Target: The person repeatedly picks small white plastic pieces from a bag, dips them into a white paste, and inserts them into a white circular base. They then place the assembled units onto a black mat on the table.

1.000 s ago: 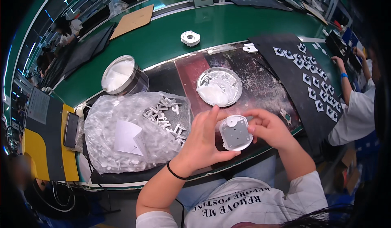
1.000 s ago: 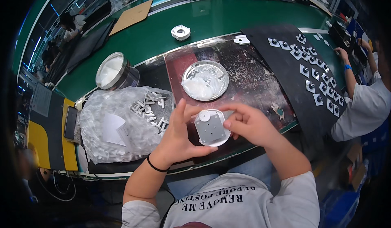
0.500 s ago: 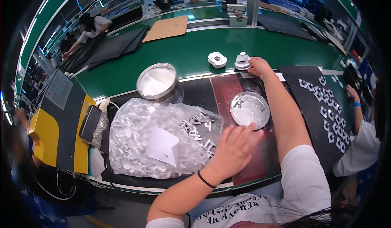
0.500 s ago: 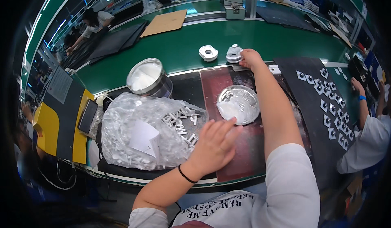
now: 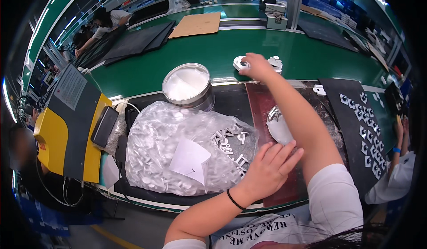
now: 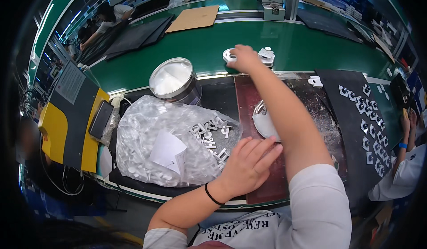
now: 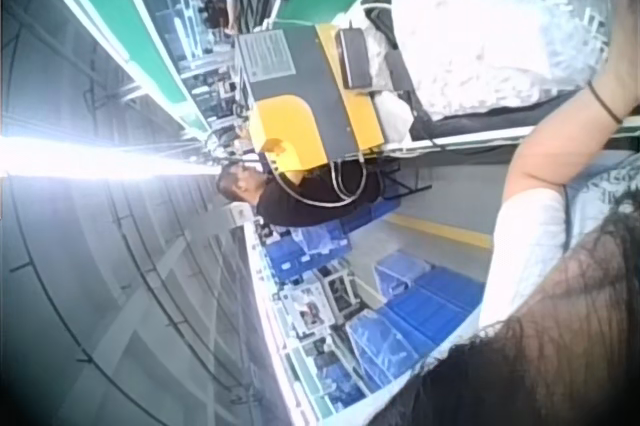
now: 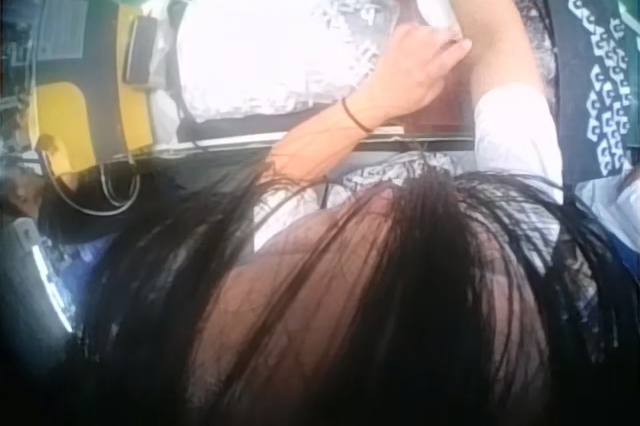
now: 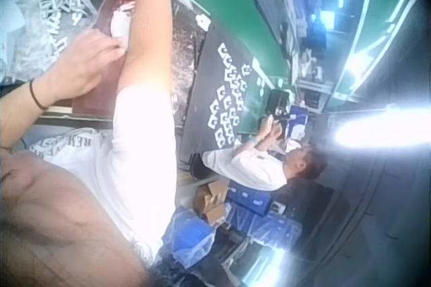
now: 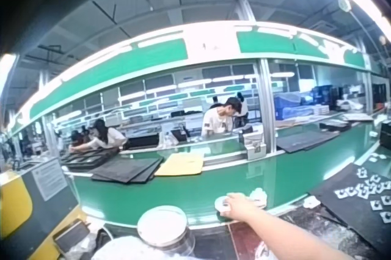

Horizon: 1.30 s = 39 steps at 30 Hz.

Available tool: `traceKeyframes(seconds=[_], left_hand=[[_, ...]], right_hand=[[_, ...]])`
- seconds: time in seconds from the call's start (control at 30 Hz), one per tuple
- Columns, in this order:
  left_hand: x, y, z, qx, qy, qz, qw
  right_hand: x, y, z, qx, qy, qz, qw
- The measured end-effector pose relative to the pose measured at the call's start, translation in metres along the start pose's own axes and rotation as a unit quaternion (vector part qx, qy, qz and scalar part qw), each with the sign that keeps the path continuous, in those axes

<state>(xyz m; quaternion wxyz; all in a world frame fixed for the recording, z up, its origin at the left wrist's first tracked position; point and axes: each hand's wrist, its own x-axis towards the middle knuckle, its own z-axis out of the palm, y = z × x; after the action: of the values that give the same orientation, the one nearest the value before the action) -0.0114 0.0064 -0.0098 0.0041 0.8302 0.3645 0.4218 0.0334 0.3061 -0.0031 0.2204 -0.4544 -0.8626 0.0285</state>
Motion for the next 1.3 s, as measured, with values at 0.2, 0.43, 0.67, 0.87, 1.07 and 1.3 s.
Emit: traceKeyframes(seconds=[0.2, 0.43, 0.67, 0.87, 1.07, 1.3], left_hand=[[0.004, -0.006, -0.004, 0.004, 0.014, -0.022, 1.0], [-0.001, -0.012, -0.008, 0.09, 0.145, -0.01, 0.985], [0.002, -0.005, -0.009, -0.07, 0.125, -0.054, 0.988], [0.004, 0.02, -0.008, -0.248, -0.098, -0.094, 0.959], [0.002, 0.024, 0.0, -0.164, -0.206, -0.076, 0.962], [0.004, 0.031, 0.001, -0.139, -0.244, -0.078, 0.957]], right_hand=[[0.002, -0.017, -0.002, -0.104, -0.098, 0.076, 0.987], [-0.091, -0.053, -0.094, 0.484, -0.156, 0.17, 0.844], [-0.276, -0.057, -0.134, 0.664, -0.229, 0.162, 0.693], [-0.358, -0.049, -0.144, 0.571, -0.087, 0.201, 0.792], [-0.444, 0.026, -0.179, -0.038, 0.203, 0.238, 0.949], [-0.492, 0.092, -0.209, -0.181, 0.082, 0.451, 0.87]])
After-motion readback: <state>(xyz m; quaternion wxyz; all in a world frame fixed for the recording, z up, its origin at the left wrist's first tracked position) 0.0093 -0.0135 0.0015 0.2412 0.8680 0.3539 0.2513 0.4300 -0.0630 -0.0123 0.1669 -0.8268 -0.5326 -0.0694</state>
